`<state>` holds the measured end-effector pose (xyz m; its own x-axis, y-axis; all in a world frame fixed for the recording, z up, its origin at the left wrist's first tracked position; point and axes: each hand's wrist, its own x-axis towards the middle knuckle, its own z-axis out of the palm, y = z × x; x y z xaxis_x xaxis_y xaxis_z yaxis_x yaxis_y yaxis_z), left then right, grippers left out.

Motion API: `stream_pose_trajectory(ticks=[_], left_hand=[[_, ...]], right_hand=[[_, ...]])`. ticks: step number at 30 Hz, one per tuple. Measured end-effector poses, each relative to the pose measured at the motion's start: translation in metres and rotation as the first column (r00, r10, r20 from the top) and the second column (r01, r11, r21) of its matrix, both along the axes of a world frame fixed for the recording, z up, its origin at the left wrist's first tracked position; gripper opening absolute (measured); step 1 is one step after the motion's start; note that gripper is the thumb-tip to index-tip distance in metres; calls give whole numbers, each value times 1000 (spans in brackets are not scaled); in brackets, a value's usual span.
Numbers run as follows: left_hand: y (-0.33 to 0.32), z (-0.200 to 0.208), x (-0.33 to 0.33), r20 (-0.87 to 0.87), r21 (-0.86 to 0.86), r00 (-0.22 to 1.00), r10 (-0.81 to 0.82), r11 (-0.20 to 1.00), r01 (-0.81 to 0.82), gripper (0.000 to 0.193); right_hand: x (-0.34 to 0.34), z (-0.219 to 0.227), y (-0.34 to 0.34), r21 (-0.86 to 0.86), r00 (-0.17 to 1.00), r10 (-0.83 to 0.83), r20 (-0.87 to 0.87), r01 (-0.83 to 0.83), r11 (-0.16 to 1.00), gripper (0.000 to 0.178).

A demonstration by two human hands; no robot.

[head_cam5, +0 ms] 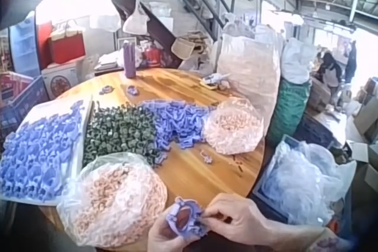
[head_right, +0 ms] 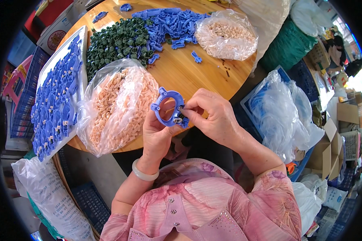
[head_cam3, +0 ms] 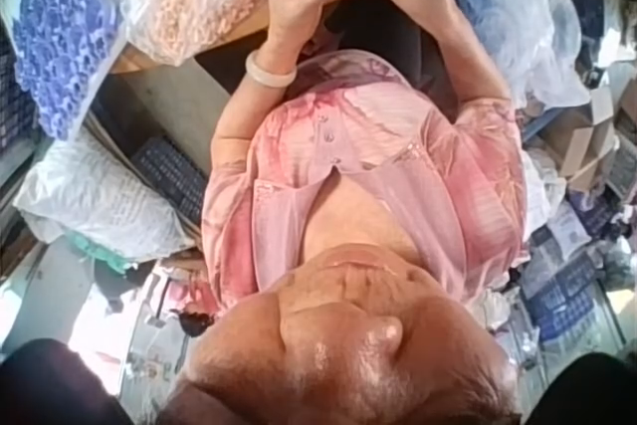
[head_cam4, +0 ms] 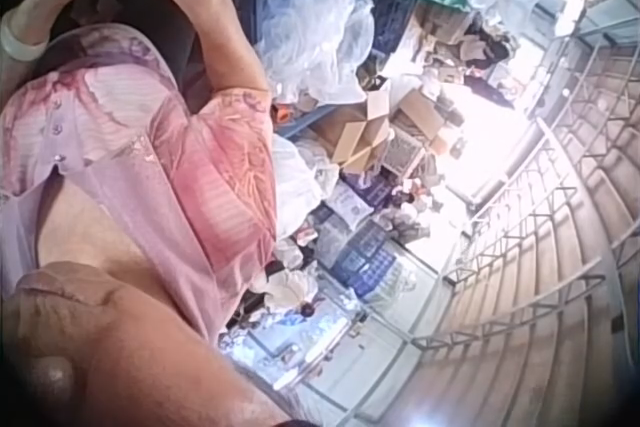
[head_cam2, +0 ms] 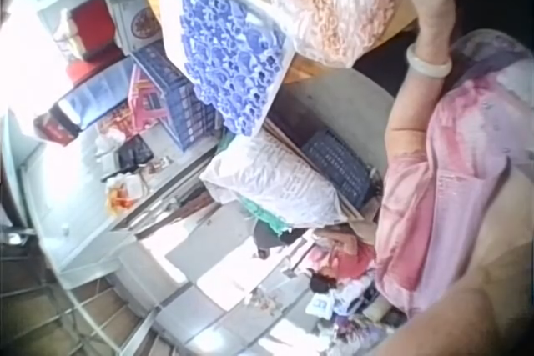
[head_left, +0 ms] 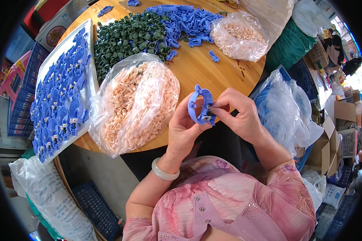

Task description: Assembling small plastic components into toy frames at a workshop table.

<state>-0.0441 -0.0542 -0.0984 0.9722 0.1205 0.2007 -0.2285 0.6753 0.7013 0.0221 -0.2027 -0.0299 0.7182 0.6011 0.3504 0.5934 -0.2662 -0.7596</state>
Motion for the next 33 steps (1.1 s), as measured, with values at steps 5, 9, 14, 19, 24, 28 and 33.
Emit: stream_pose_trajectory(ticks=[5, 9, 14, 19, 24, 28, 33], left_hand=[[-1, -4, -1, -18, 66, 1000, 7, 998, -6, 70], [0, -5, -1, -17, 77, 1000, 10, 997, -9, 69], [0, -2, -1, -18, 53, 999, 27, 998, -26, 66], [0, -1, 1, 3, 42, 1000, 29, 999, -29, 65], [-1, -1, 0, 23, 51, 999, 44, 998, -46, 65], [-1, 0, -1, -7, 97, 999, 53, 994, -53, 65], [1, 7, -5, 0, 68, 1000, 15, 998, -15, 63]], right_hand=[[-7, 3, 5, -39, 958, -137, -253, 131, 991, 8], [-6, 1, 5, -53, 963, -150, -222, 142, 988, 7], [5, -1, 2, -125, 968, 37, 249, -6, 992, 7], [0, 0, 3, -96, 999, -39, 30, 42, 994, 5], [-7, -4, 4, -58, 958, -151, -245, 141, 988, 11], [-10, -5, 2, 33, 915, -120, -385, 144, 989, 16], [-6, -1, -4, 123, 900, -17, -435, 78, 989, 16]])
